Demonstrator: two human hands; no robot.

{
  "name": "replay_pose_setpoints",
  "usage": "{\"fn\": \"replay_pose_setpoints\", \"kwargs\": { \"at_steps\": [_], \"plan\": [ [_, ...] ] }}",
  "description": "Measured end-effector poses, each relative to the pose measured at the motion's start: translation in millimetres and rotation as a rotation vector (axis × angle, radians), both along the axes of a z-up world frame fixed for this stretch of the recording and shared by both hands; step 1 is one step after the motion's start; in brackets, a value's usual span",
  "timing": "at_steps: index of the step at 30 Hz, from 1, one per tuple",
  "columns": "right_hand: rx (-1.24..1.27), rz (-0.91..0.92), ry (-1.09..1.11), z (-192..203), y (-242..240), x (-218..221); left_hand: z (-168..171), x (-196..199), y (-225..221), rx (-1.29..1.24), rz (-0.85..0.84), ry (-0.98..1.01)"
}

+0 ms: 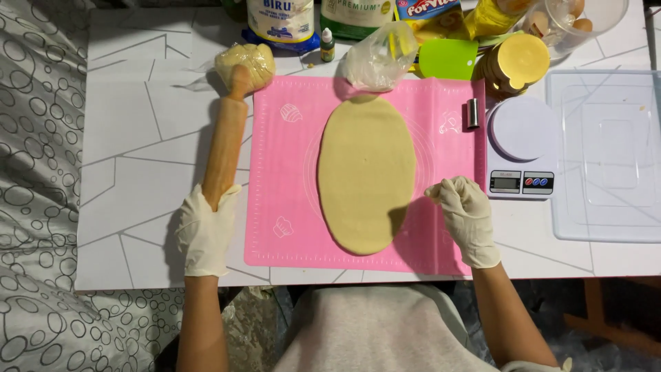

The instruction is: Flattening a piece of dough on a silicone mat using a wooden rolling pin and a plastic scraper

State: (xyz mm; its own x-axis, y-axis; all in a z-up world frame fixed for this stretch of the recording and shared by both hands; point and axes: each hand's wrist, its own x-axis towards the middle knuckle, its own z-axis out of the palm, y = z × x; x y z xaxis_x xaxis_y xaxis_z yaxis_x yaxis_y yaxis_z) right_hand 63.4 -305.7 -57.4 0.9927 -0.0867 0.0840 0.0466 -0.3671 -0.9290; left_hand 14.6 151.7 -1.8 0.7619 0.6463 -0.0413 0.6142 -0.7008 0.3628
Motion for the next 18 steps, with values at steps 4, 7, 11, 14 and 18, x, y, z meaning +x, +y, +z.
{"fn": "replay_pose_setpoints", "kwargs": {
  "at_steps": [4, 7, 11, 14, 18],
  "plan": [
    [-0.016, 0.004, 0.048, 29, 11, 10, -4, 6, 21, -0.031, 0.087, 0.021],
    [-0.165, 0.018, 0.169, 91, 32, 17, -17, 13, 23, 0.160, 0.073, 0.003],
    [-0.263, 0.019, 0.195, 87, 31, 31, -10, 22, 15, 0.272, 0.025, -0.002],
    [-0.278, 0.017, 0.218, 87, 35, 37, -9, 27, 12, 0.311, -0.018, -0.020],
    [-0.230, 0.020, 0.246, 89, 43, 39, -17, 44, 15, 0.172, -0.006, 0.018]
  ]
}}
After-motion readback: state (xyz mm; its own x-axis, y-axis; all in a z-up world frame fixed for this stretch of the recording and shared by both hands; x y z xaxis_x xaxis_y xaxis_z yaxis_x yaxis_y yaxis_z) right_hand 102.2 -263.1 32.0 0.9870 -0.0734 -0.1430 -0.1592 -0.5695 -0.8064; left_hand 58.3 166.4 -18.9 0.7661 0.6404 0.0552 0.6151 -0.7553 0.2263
